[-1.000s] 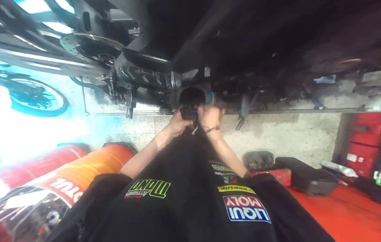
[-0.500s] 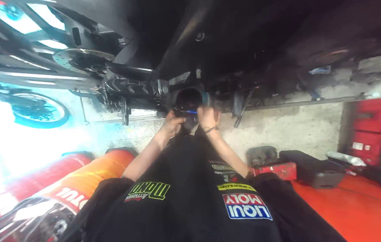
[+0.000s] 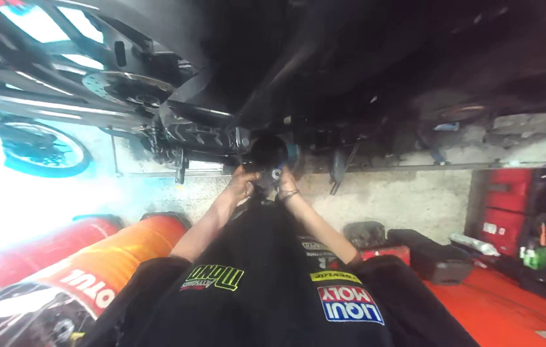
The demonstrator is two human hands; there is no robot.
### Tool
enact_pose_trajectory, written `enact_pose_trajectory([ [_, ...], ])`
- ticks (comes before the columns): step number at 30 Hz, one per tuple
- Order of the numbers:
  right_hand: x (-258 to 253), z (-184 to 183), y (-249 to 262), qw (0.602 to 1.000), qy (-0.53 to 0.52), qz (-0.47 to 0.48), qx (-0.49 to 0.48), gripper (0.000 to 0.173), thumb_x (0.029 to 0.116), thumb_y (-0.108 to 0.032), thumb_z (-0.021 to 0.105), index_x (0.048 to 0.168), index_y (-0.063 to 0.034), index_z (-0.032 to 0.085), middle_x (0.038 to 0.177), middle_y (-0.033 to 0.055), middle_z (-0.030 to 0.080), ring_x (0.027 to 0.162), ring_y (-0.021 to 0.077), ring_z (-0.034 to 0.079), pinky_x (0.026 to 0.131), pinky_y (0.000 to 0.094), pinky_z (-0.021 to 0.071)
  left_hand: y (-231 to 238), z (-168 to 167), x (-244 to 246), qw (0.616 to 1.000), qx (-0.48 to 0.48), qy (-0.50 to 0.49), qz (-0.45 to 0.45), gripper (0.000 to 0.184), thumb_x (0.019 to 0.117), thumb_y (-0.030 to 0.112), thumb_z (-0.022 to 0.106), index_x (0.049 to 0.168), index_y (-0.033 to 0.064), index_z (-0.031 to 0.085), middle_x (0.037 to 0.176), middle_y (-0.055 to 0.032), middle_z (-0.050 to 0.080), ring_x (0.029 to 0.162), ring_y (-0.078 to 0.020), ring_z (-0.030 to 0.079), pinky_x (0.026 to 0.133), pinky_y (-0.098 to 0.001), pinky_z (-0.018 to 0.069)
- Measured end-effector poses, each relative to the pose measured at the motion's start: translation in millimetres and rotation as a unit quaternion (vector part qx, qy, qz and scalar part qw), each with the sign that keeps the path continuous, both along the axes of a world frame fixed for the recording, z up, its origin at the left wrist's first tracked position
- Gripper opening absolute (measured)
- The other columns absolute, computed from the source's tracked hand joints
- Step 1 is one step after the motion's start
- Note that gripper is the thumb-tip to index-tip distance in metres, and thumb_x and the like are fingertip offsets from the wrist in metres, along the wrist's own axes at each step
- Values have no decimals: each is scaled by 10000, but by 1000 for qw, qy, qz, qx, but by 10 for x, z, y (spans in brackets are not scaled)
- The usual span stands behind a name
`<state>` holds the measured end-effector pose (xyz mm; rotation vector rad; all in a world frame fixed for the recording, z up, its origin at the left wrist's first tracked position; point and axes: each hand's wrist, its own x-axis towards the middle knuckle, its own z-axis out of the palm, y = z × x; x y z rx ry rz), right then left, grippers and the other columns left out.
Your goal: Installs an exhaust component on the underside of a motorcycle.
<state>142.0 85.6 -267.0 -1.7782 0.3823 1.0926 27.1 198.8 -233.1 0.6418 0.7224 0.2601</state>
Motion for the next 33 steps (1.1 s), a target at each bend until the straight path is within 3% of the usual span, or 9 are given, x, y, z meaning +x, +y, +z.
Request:
enact_pose_trajectory([
  [5,81,202,181,961,-94,246,-85,495,1112,-330,352,1292,47,618,1266,268,641,1203,357,611,1031,544,478,77,-149,-37,994,-83,53,56,343,809,93,618,1142,45,549,958,-150,700,875,-263,705,768,-476,603],
  [9,420,-27,248,833,-285,422,-219,504,975,-225,595,1422,0,537,1345,268,615,1251,437,590,1016,649,469,87,-338,-54,989,-105,71,76,282,798,121,615,1064,31,590,945,-163,699,871,-278,699,770,-495,597],
  [12,602,-235,408,765,-363,470,-248,535,912,-230,687,1392,-33,558,1301,257,637,1122,462,651,853,675,540,41,-398,-27,990,-116,30,73,307,846,251,613,1073,45,629,979,-165,710,902,-286,701,794,-506,594],
  [17,735,-413,364,757,-336,526,-195,345,921,-281,689,1192,-68,695,1206,224,681,1138,434,644,941,659,517,93,-314,56,989,-117,-8,90,589,975,587,315,1254,154,600,1152,-123,701,1067,-282,672,883,-551,561],
  [20,760,-328,119,765,-312,529,-194,370,977,-214,619,1264,19,637,1231,289,652,1138,474,636,927,679,506,128,-284,62,987,-117,21,104,593,964,585,293,1243,163,601,1151,-117,695,1075,-286,662,883,-577,546],
  [21,800,-326,-12,773,-330,503,-202,405,1018,-315,551,1266,-9,645,1206,268,669,1123,447,649,918,666,511,122,-276,82,987,-109,32,111,588,974,575,283,1236,159,605,1139,-119,698,1063,-287,666,869,-577,551],
  [23,857,-140,-210,783,-388,436,-213,472,1031,-456,481,1113,-57,719,1076,214,719,1053,401,688,886,631,538,94,-287,136,988,-93,35,117,638,988,612,228,1254,165,598,1149,-119,695,1073,-290,663,868,-585,549],
  [27,429,199,-209,811,-416,388,-138,430,969,-464,534,834,-101,721,809,124,711,816,323,706,744,605,543,-82,-322,274,992,-81,27,91,853,955,794,117,1408,209,541,1299,-114,661,1203,-296,623,957,-595,529],
  [33,406,257,-149,789,-475,369,-126,416,950,-450,548,730,-125,687,752,90,695,758,302,695,712,592,541,-202,-82,406,992,-92,90,6,782,1020,700,101,1318,163,586,1142,-117,710,1048,-263,683,856,-522,582],
])
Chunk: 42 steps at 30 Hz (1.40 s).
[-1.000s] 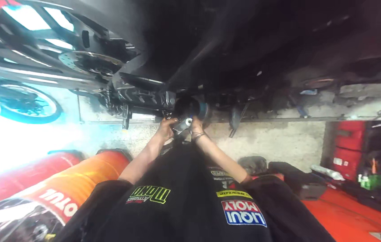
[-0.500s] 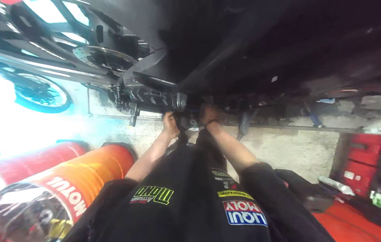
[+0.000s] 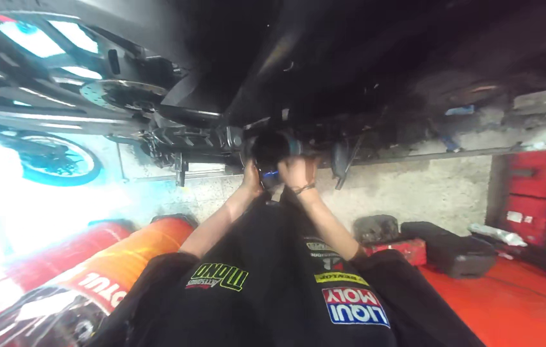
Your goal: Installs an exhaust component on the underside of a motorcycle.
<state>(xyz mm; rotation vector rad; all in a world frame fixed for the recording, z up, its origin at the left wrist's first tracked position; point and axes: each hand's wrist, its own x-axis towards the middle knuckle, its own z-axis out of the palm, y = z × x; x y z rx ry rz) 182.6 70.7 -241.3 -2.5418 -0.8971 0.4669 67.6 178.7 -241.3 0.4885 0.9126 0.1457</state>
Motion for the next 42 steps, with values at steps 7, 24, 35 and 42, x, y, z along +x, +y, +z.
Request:
enact_pose_trajectory([
  [7,-116,-13,-137,999,-15,-32,-7,458,974,-462,517,745,-105,690,765,113,701,799,329,697,836,630,502,-5,63,-140,998,29,17,-56,734,1032,687,179,1348,164,585,1163,-111,713,1046,-260,691,855,-505,591],
  [24,-361,25,-245,995,18,-71,-60,486,994,-492,482,779,-123,714,778,105,717,819,319,708,847,612,507,42,-72,-214,984,-12,-130,119,848,892,854,233,1346,231,585,1223,-118,684,1085,-297,671,855,-580,564],
  [35,-380,-51,-250,997,4,-38,-65,514,1011,-476,438,749,-113,689,743,97,709,786,299,703,901,605,466,58,-92,-101,984,17,-115,135,852,890,867,202,1324,248,594,1188,-105,690,1045,-284,677,811,-575,571],
  [42,-384,-101,-216,996,-10,-80,26,476,1027,-405,449,738,-101,676,742,83,697,776,263,692,913,562,471,-38,-13,3,966,-62,-94,234,939,790,934,260,1372,260,559,1271,-141,660,1134,-365,644,856,-686,520],
])
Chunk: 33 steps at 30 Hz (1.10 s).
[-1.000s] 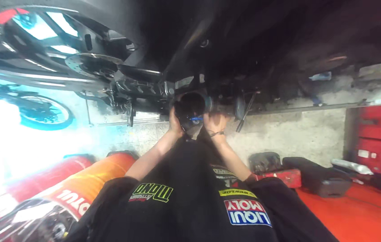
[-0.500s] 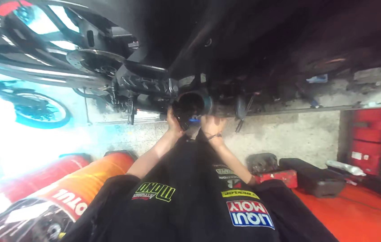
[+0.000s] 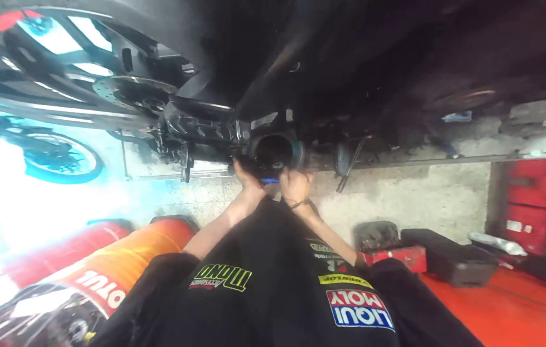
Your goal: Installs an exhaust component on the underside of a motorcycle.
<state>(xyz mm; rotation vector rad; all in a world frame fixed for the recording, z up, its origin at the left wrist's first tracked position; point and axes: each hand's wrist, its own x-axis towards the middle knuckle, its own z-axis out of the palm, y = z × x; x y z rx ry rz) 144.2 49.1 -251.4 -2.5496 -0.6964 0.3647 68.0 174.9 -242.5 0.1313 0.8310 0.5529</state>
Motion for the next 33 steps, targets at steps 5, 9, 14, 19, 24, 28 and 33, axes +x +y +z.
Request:
enact_pose_trajectory([
  [5,122,-146,-43,992,-40,-74,91,392,992,-349,532,767,-92,725,739,77,712,756,246,712,781,524,557,-15,139,100,996,-78,39,12,1020,757,980,240,1452,276,485,1360,-180,606,1207,-436,596,890,-758,477],
  [9,2,16,-7,994,14,-70,78,396,1025,-335,492,838,-83,733,823,79,731,851,236,710,903,518,523,-64,183,109,997,-72,20,1,988,787,956,199,1394,251,531,1290,-152,642,1148,-369,633,874,-673,524],
  [14,76,-15,-32,997,-7,-68,39,466,1039,-392,455,778,-104,713,733,81,703,768,246,697,908,529,492,25,162,78,998,-57,-2,-17,1000,765,963,223,1397,254,535,1291,-183,639,1128,-408,638,841,-703,520],
  [19,248,63,-94,996,25,-65,-52,477,993,-462,509,835,-77,742,828,132,736,858,321,725,835,575,537,111,84,-49,994,1,-69,-80,993,793,945,236,1430,235,512,1344,-205,603,1178,-440,602,890,-759,472],
  [24,279,162,-177,996,-29,-8,-81,502,982,-506,505,802,-94,728,811,136,729,855,355,718,881,646,508,49,122,-147,985,27,-84,-149,945,871,875,199,1422,177,517,1323,-246,611,1166,-447,613,900,-705,503],
  [28,55,83,-242,995,-45,54,-72,526,1008,-490,444,753,-101,689,766,102,718,800,306,701,925,597,452,51,39,-250,976,60,-94,-189,989,890,861,129,1413,119,523,1305,-271,620,1154,-421,634,913,-595,548],
  [33,84,-58,-325,997,-53,19,-59,522,999,-464,469,717,-80,683,723,120,708,762,318,707,862,601,490,95,28,-281,974,88,-90,-191,1015,885,873,117,1421,109,517,1291,-281,624,1135,-420,642,910,-583,554],
])
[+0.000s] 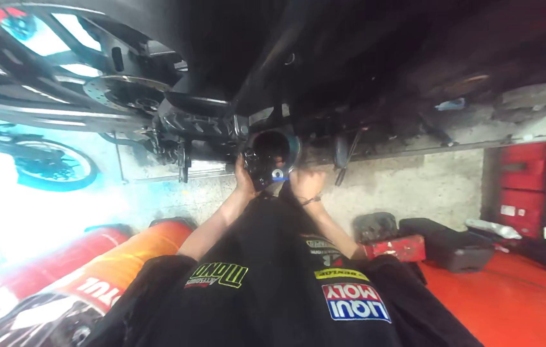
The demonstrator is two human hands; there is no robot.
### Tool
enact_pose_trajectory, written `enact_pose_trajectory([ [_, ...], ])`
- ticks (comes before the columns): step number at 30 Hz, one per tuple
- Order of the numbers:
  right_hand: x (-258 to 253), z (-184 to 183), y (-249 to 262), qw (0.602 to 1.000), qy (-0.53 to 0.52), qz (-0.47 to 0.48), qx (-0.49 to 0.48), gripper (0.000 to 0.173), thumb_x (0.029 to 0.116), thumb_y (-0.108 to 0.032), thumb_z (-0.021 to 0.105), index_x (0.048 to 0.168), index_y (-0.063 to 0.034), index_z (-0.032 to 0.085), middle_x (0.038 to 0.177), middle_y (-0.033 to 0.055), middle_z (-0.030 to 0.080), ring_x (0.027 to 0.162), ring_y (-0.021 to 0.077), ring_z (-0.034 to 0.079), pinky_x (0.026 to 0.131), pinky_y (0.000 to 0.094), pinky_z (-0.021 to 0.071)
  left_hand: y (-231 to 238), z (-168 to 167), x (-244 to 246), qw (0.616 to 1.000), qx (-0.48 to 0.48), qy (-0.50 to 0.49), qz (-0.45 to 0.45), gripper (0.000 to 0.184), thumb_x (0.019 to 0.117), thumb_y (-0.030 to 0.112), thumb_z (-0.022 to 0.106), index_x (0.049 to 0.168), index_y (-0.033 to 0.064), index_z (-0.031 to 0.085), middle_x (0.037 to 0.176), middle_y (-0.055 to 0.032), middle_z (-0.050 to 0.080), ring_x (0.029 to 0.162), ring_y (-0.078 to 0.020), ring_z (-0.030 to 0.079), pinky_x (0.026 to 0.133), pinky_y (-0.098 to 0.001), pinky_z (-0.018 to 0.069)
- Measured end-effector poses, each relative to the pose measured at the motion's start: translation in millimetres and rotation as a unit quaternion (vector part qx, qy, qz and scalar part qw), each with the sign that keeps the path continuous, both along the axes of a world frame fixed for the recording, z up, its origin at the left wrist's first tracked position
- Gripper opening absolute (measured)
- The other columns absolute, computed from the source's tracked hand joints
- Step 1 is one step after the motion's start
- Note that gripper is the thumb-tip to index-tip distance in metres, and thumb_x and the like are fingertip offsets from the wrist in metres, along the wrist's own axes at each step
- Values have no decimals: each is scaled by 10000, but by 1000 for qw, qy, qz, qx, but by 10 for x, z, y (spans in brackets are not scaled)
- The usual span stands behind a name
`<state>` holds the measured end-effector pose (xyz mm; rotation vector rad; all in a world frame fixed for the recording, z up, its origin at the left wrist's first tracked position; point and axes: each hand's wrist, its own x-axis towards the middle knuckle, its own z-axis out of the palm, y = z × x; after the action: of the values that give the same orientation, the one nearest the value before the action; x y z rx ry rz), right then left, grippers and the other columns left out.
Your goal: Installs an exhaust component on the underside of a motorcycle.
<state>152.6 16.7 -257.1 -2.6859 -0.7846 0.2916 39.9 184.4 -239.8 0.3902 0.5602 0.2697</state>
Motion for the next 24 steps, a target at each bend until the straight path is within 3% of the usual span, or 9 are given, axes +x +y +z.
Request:
enact_pose_trajectory([
  [4,74,-47,-12,999,20,-49,-3,494,994,-461,511,784,-69,725,771,134,728,807,342,718,904,629,484,22,76,52,1000,2,2,-1,995,906,848,98,1376,92,544,1257,-288,635,1120,-432,645,895,-597,553],
  [6,-45,-47,-3,999,-31,-19,22,511,1005,-439,478,681,-88,660,691,106,692,718,309,695,833,597,485,29,58,5,1000,-2,2,-7,996,905,842,102,1345,76,561,1244,-288,640,1113,-423,647,895,-586,555],
  [7,-100,-26,9,999,-31,-7,27,518,1014,-435,454,673,-96,648,683,99,685,713,301,687,847,594,477,31,29,-16,1000,-1,0,-9,1007,893,857,111,1349,81,563,1251,-282,639,1118,-415,646,899,-582,553],
  [10,46,-94,-14,999,8,-48,-9,508,1002,-474,477,777,-87,717,768,121,725,810,329,716,910,632,471,26,53,24,1000,10,6,-9,1000,904,848,96,1382,88,537,1267,-279,635,1134,-420,643,914,-587,551],
  [14,-116,11,146,992,-91,38,82,456,1019,-431,501,717,-137,675,752,54,701,778,263,681,949,577,439,-41,105,-34,997,7,74,-31,970,910,859,113,1352,130,577,1180,-212,688,1044,-341,688,850,-547,587],
  [17,71,-132,162,980,-165,16,113,397,992,-374,536,742,-122,714,765,79,711,809,298,692,920,595,462,9,148,36,998,-28,27,-58,1012,906,855,81,1353,93,571,1216,-253,664,1071,-377,671,855,-557,577],
  [21,-61,-5,175,990,-90,36,103,414,1009,-415,528,763,-128,697,802,69,710,830,264,689,977,578,443,-52,190,-60,991,-55,117,-46,942,901,865,144,1317,158,608,1133,-185,707,1001,-333,700,807,-573,590],
  [23,65,-25,183,991,-50,-44,117,415,984,-414,546,801,-91,731,823,116,726,847,302,712,894,573,525,-13,213,-24,993,-60,88,-40,942,903,864,143,1350,161,585,1169,-187,696,1030,-341,691,832,-583,585],
  [24,101,-13,229,990,-53,-49,117,428,989,-414,531,776,-97,726,798,106,724,824,296,710,883,573,519,18,226,24,995,-49,82,-34,913,921,844,143,1343,164,583,1159,-177,699,1026,-330,694,832,-573,588],
])
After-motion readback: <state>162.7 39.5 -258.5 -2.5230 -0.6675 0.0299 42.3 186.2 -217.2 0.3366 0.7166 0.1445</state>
